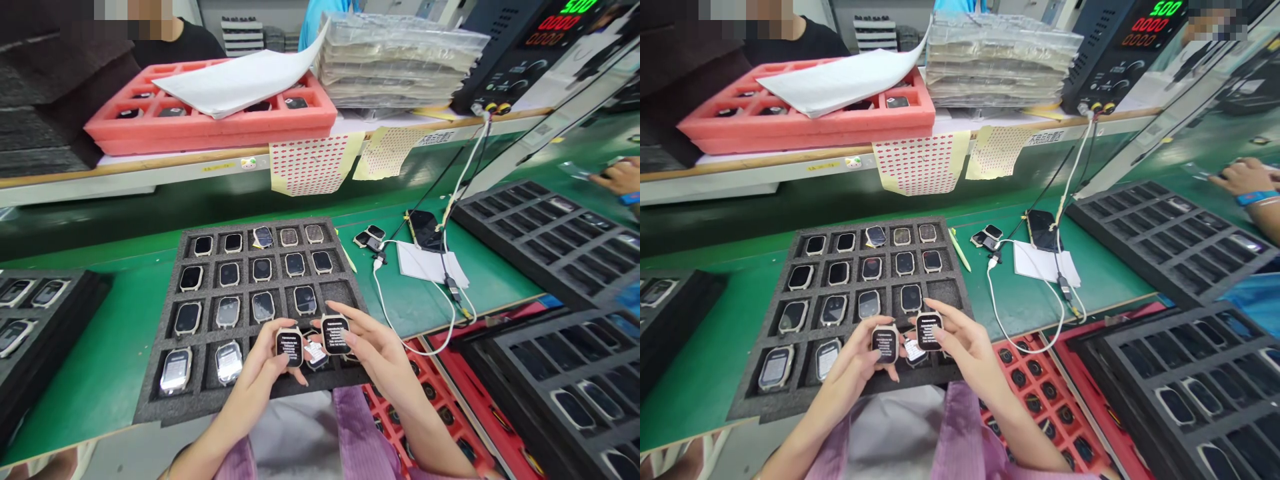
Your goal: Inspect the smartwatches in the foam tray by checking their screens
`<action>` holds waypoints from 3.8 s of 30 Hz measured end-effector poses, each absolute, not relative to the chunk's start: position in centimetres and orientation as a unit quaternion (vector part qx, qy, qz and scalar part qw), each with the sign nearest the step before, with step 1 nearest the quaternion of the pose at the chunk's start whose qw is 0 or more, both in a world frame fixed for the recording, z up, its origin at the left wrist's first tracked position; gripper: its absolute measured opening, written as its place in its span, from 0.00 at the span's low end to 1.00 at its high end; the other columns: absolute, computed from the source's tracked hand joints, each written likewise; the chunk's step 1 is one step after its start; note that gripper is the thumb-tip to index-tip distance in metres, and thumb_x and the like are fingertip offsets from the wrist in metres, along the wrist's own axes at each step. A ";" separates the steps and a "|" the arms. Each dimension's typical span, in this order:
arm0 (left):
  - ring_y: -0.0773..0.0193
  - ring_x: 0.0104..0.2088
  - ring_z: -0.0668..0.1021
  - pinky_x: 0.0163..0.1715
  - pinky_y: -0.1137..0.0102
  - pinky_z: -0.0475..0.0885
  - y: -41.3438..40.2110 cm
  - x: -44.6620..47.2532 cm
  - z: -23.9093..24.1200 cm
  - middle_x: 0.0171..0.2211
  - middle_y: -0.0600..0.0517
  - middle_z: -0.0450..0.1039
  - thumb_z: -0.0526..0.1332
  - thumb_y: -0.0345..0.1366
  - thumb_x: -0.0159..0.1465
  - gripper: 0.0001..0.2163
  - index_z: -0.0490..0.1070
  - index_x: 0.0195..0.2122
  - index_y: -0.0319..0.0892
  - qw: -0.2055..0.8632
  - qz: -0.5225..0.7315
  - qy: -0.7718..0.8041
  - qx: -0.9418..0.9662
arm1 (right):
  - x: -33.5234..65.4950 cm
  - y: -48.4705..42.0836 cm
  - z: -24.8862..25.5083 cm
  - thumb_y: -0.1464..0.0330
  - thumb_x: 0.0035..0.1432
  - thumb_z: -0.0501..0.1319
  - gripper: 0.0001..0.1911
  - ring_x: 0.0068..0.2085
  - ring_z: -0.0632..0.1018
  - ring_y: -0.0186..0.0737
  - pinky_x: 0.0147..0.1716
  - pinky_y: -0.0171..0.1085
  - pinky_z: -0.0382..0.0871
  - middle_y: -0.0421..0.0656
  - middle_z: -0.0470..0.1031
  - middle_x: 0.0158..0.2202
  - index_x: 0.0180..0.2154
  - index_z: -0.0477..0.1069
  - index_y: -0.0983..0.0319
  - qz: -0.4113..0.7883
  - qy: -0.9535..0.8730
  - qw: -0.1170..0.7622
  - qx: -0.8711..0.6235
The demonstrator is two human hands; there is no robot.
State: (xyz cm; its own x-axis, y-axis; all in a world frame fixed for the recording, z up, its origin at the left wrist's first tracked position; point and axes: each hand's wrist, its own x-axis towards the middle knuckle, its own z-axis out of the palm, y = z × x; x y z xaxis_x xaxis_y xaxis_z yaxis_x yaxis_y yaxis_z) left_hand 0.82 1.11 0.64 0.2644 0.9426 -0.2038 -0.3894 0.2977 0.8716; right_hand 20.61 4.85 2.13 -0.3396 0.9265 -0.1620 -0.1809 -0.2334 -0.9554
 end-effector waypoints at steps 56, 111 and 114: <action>0.44 0.53 0.69 0.50 0.51 0.64 -0.2 -2.0 0.3 0.53 0.41 0.66 0.65 0.42 0.59 0.26 0.61 0.58 0.46 0.226 0.296 0.570 0.732 | 20.0 13.2 2.7 0.66 0.65 0.55 0.12 0.47 0.69 0.51 0.46 0.51 0.66 0.47 0.75 0.45 0.48 0.72 0.61 0.145 -0.939 0.133 -0.283; 0.67 0.29 0.76 0.31 0.73 0.71 7.7 -4.2 3.5 0.30 0.47 0.75 0.64 0.38 0.61 0.12 0.72 0.41 0.35 0.710 0.458 0.398 0.357 | 17.5 11.3 3.7 0.66 0.60 0.62 0.20 0.24 0.73 0.29 0.24 0.30 0.73 0.40 0.72 0.34 0.54 0.67 0.56 0.729 -0.550 0.284 -0.293; 0.65 0.32 0.75 0.33 0.70 0.71 7.2 -3.6 3.5 0.34 0.48 0.73 0.61 0.41 0.63 0.15 0.69 0.46 0.37 0.728 0.442 0.383 0.357 | 17.3 11.2 3.4 0.64 0.59 0.63 0.23 0.26 0.73 0.31 0.20 0.29 0.72 0.43 0.73 0.35 0.56 0.66 0.58 0.752 -0.528 0.282 -0.276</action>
